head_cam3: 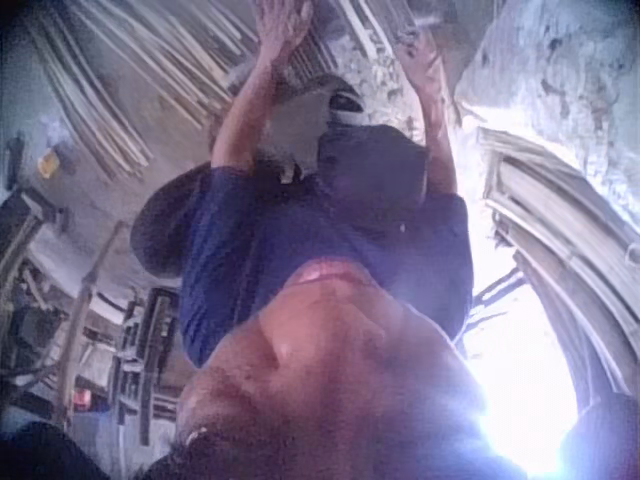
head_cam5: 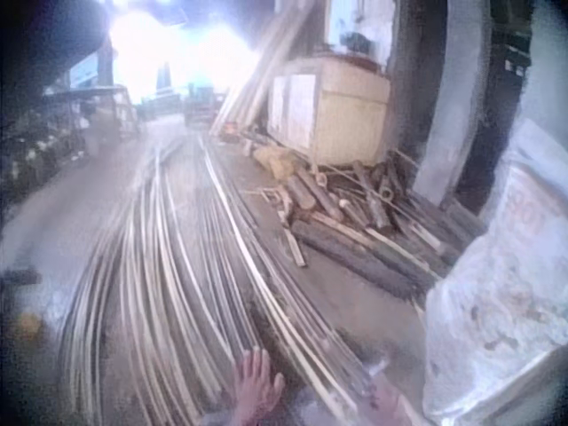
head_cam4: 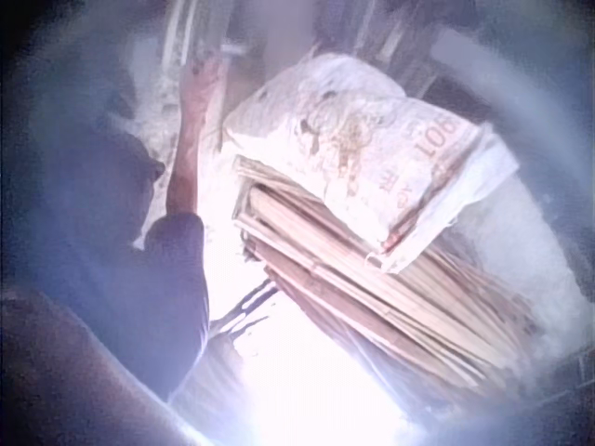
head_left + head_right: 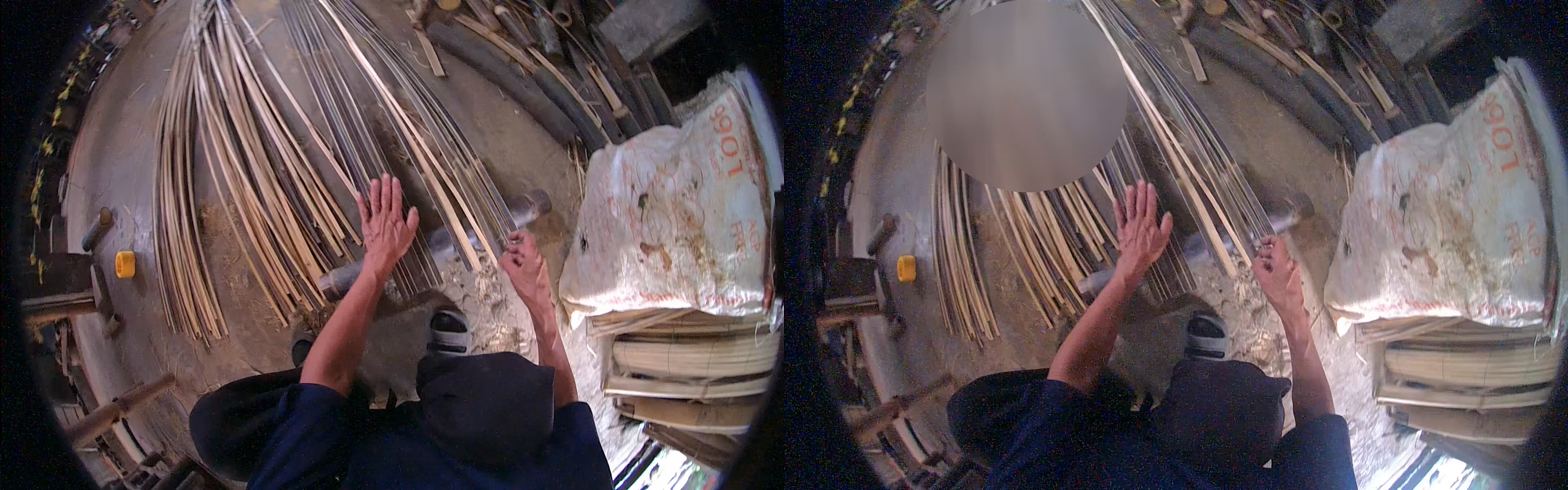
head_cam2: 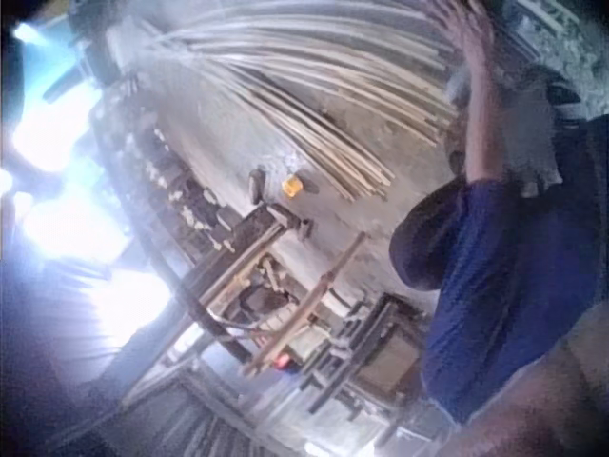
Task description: The person sits on the floor and repeatedly picks up thin bamboo strips, scraping them against a fixed metal tool to smooth or shape them. The person then places the processed strips into a growing pile on the floor.
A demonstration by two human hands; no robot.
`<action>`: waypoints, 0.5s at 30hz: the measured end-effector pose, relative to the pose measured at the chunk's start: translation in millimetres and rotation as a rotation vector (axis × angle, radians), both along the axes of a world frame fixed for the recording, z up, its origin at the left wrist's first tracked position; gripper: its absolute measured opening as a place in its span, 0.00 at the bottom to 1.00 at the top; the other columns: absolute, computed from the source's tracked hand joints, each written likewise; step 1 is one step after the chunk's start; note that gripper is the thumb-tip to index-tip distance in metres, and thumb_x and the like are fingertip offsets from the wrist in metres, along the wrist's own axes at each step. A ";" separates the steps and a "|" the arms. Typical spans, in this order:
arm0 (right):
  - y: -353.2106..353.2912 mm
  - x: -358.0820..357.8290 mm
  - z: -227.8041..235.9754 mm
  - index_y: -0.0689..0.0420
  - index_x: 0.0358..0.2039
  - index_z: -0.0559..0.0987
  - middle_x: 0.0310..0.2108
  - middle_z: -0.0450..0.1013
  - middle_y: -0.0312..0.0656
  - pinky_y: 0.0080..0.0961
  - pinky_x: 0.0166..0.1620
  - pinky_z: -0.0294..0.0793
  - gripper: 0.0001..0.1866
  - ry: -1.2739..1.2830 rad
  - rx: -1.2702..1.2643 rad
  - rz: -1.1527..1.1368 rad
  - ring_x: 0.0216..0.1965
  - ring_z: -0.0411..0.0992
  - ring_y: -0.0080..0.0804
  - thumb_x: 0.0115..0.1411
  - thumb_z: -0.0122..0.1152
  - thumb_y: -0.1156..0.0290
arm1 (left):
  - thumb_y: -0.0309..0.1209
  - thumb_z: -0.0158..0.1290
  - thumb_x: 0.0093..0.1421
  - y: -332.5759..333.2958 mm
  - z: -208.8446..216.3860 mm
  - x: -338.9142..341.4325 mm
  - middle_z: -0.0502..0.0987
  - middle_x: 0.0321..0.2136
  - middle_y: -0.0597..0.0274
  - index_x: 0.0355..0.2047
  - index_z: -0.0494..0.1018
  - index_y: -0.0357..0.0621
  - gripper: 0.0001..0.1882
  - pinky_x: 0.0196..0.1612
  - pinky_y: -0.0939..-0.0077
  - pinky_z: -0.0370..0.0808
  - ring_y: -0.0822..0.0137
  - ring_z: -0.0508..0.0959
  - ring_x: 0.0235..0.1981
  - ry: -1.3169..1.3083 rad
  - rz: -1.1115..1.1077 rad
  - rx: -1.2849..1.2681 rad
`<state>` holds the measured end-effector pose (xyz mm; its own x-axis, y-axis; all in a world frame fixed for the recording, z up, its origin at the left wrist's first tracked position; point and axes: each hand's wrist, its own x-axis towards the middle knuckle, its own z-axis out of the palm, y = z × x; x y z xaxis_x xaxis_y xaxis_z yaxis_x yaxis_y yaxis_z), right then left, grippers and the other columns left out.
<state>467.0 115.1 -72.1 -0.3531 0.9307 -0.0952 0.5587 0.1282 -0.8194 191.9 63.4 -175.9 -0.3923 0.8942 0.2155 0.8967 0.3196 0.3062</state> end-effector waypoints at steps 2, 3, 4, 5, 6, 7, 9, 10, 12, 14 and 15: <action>8.3 -26.9 17.7 0.61 0.46 0.74 0.27 0.76 0.46 0.33 0.33 0.73 0.15 -0.084 -0.217 0.105 0.26 0.75 0.32 0.64 0.59 0.65 | 0.49 0.45 0.64 0.0 0.2 0.0 0.51 0.71 0.54 0.69 0.54 0.42 0.38 0.72 0.48 0.35 0.54 0.46 0.73 -0.004 -0.004 -0.004; 11.5 -40.2 21.8 0.62 0.45 0.75 0.25 0.76 0.45 0.32 0.31 0.73 0.15 -0.130 -0.325 0.155 0.24 0.74 0.29 0.66 0.58 0.63 | 0.49 0.45 0.64 0.1 1.2 -0.4 0.51 0.71 0.54 0.69 0.54 0.41 0.38 0.72 0.48 0.35 0.54 0.46 0.73 -0.008 -0.005 -0.015; 12.8 -49.5 20.2 0.62 0.44 0.77 0.25 0.76 0.44 0.31 0.31 0.73 0.15 -0.109 -0.247 0.159 0.25 0.75 0.29 0.66 0.57 0.62 | 0.49 0.45 0.64 -2.3 1.3 0.5 0.51 0.71 0.54 0.69 0.53 0.41 0.38 0.72 0.48 0.36 0.54 0.46 0.73 -0.014 -0.010 -0.036; 14.2 -59.1 17.4 0.62 0.43 0.78 0.24 0.76 0.44 0.30 0.31 0.73 0.16 -0.085 -0.171 0.162 0.26 0.75 0.28 0.67 0.57 0.60 | 0.50 0.44 0.65 -1.9 1.5 0.6 0.51 0.71 0.54 0.69 0.52 0.41 0.38 0.72 0.49 0.35 0.54 0.47 0.73 -0.011 -0.005 -0.032; 13.6 -70.1 15.6 0.62 0.42 0.79 0.24 0.76 0.43 0.28 0.32 0.73 0.17 -0.059 -0.096 0.165 0.27 0.76 0.27 0.67 0.56 0.59 | 0.50 0.44 0.65 -1.0 1.7 -0.9 0.51 0.71 0.54 0.70 0.52 0.41 0.38 0.72 0.49 0.35 0.54 0.47 0.73 -0.021 0.000 -0.040; 1.1 -81.8 22.9 0.63 0.35 0.82 0.17 0.64 0.28 0.21 0.24 0.58 0.18 0.152 -0.008 0.119 0.22 0.58 0.15 0.68 0.58 0.59 | 0.50 0.43 0.65 -1.2 2.3 -1.1 0.51 0.71 0.54 0.70 0.52 0.41 0.39 0.72 0.49 0.35 0.54 0.46 0.73 -0.038 0.003 -0.052; -15.8 -90.9 6.2 0.61 0.41 0.82 0.20 0.67 0.29 0.21 0.26 0.62 0.16 0.140 -0.001 0.087 0.24 0.60 0.15 0.68 0.57 0.60 | 0.49 0.43 0.66 -2.9 0.0 -1.9 0.52 0.70 0.53 0.69 0.52 0.40 0.38 0.71 0.46 0.36 0.52 0.47 0.72 -0.083 -0.004 -0.027; -21.1 -91.5 -9.9 0.61 0.44 0.82 0.21 0.69 0.30 0.20 0.27 0.64 0.16 0.129 0.011 0.067 0.24 0.62 0.15 0.68 0.57 0.60 | 0.49 0.43 0.66 0.1 0.5 -0.3 0.51 0.71 0.53 0.69 0.52 0.40 0.37 0.72 0.47 0.36 0.52 0.46 0.73 -0.087 -0.001 -0.031; -30.6 -91.2 -47.0 0.57 0.53 0.79 0.37 0.79 0.41 0.22 0.38 0.73 0.17 0.113 0.069 0.054 0.35 0.72 0.19 0.68 0.56 0.63 | 0.48 0.42 0.66 5.9 1.3 3.7 0.50 0.71 0.54 0.69 0.52 0.41 0.36 0.72 0.48 0.36 0.54 0.46 0.73 -0.091 -0.004 -0.043; -41.9 -95.4 -54.8 0.55 0.57 0.76 0.48 0.79 0.46 0.23 0.44 0.75 0.19 0.131 -0.003 0.125 0.42 0.74 0.20 0.68 0.56 0.64 | 0.46 0.43 0.66 2.6 -0.3 1.5 0.51 0.70 0.54 0.68 0.54 0.40 0.35 0.72 0.48 0.37 0.54 0.46 0.73 0.001 -0.007 -0.091; -39.6 -95.7 -57.7 0.54 0.58 0.75 0.52 0.76 0.48 0.24 0.47 0.75 0.19 0.094 -0.040 0.176 0.46 0.76 0.23 0.67 0.56 0.65 | 0.45 0.43 0.66 2.3 -1.3 0.9 0.52 0.70 0.54 0.68 0.54 0.40 0.34 0.72 0.47 0.37 0.54 0.46 0.73 0.046 -0.013 -0.115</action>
